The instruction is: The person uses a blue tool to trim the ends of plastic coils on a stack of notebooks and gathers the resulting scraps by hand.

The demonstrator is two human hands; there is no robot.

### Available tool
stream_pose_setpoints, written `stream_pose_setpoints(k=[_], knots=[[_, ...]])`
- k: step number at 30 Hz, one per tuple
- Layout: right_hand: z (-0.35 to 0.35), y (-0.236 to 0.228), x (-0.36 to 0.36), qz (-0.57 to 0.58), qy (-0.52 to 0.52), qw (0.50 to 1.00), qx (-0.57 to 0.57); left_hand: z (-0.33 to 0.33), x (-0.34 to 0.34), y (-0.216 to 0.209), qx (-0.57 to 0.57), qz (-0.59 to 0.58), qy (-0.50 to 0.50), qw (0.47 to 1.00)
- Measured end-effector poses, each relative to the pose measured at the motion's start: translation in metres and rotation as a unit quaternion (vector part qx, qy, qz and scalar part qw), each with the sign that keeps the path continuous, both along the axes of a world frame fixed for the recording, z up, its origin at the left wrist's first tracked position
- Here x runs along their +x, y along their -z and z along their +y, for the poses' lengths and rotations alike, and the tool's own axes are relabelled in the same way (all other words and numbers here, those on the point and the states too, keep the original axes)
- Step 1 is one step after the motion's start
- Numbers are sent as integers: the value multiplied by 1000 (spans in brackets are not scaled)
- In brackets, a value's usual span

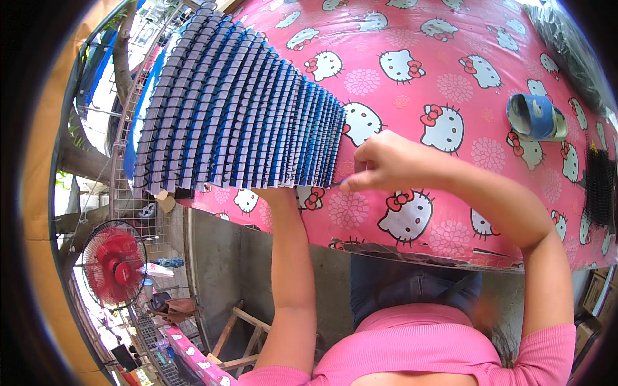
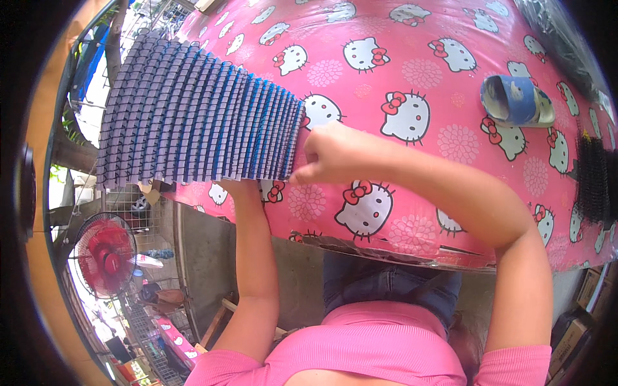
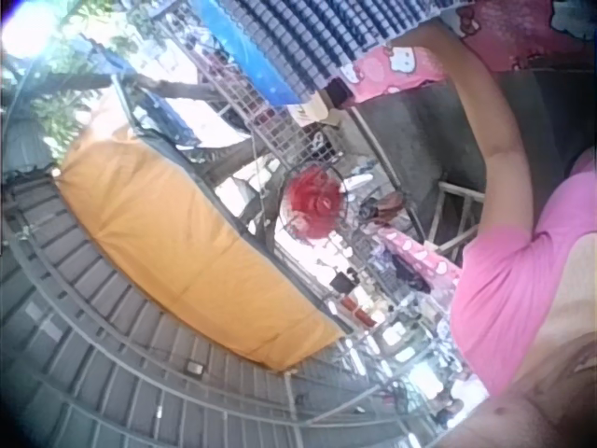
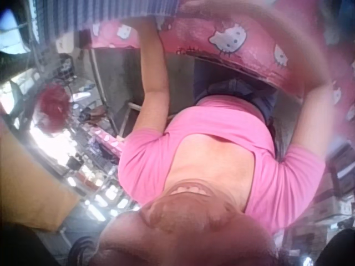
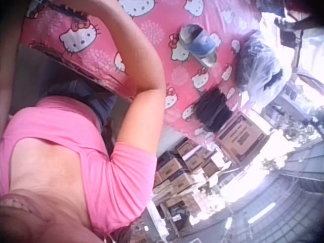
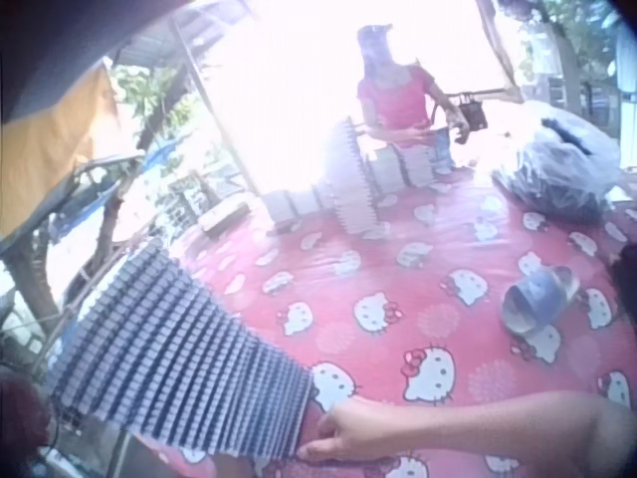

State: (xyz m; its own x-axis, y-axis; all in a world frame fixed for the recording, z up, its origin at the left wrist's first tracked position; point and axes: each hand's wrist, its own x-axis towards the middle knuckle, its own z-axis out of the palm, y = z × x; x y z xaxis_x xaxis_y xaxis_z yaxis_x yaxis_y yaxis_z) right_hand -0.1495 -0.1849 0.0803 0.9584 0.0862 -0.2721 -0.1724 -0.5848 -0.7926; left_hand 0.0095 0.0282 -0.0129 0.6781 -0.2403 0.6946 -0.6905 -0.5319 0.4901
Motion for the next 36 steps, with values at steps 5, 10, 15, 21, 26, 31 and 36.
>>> stream_pose_setpoints(k=[5,10,15,21,26,31,36], knots=[[4,2,-7,-33,-17,997,-65,0,4,10,-207,168,108,958],[3,32,-31,-303,-27,922,-242,3,4,8,-52,101,44,993],[9,43,-26,-391,-8,874,-289,-2,5,0,-68,57,60,994],[0,27,-14,-254,-41,955,-149,-3,0,-1,-140,95,64,983],[-12,-8,6,184,27,977,108,-6,5,4,-217,161,70,960],[0,13,-15,-167,-36,962,-211,-12,-2,-3,-291,198,142,925],[-2,41,-32,-311,-5,912,-268,10,6,6,-185,98,103,972]])
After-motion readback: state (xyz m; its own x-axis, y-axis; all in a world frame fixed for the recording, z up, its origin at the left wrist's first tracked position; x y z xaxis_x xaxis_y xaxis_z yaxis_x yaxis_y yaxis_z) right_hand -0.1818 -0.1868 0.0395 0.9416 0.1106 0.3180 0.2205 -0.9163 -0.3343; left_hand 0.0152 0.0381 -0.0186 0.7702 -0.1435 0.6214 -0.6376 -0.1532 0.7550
